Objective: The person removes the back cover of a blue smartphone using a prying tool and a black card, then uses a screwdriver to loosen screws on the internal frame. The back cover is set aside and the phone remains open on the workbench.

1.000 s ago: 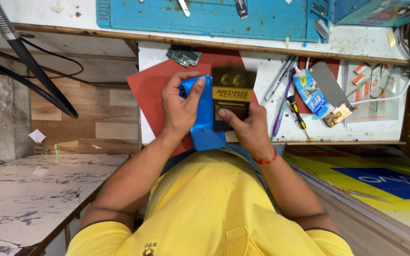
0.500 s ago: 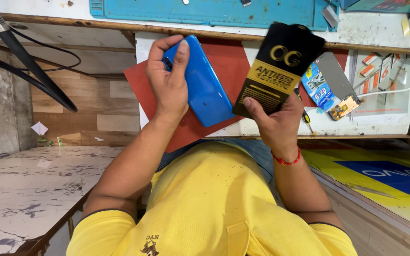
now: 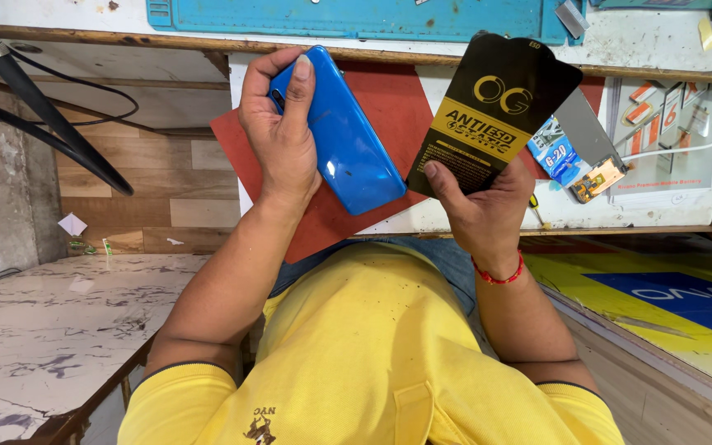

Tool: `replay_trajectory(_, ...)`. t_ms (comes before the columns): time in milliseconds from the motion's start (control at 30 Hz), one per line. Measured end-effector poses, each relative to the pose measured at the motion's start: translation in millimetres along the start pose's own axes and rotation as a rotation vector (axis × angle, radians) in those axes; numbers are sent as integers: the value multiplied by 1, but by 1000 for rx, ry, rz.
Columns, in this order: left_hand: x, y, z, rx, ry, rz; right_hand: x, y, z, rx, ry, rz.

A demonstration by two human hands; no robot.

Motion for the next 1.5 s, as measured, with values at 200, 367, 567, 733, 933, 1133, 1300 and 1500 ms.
replay_trajectory(200,-1,0,3,-4,-18,-10,3,1,-5,22,22,12)
replay_trajectory(367,-1,2,2,-4,-40,-8,-2,2,-3,-25,-3,-1)
replay_trajectory(567,-2,6,5,-95,-180,-34,-15,7,11,-184,-48,-90)
replay_trajectory(733,-7,23,4,-51,-393,-75,-28,7,36,-374,-173,-62)
replay_trajectory(933,-1,31,-16,114,-391,-106,-44,8,58,-438,-302,32)
replay_trajectory(1133,2,21,-18,109,-446,-146,-55,-18,63,-343,-321,82)
replay_trajectory(1300,-2,17,-19,111,-504,-166,-47,-12,58,-504,-222,34)
replay_trajectory(1500,-5,15,-23,155,-492,-236,-48,-17,65,-466,-346,66)
Point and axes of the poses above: each hand's wrist, its own y-axis away from the middle knuckle, its own x-axis out of the back of the hand, z = x × y, the point moved 4 cm from there along -y, towards the middle knuckle, and after that the axes turned 8 degrees about -z, right-handed, at the moved point
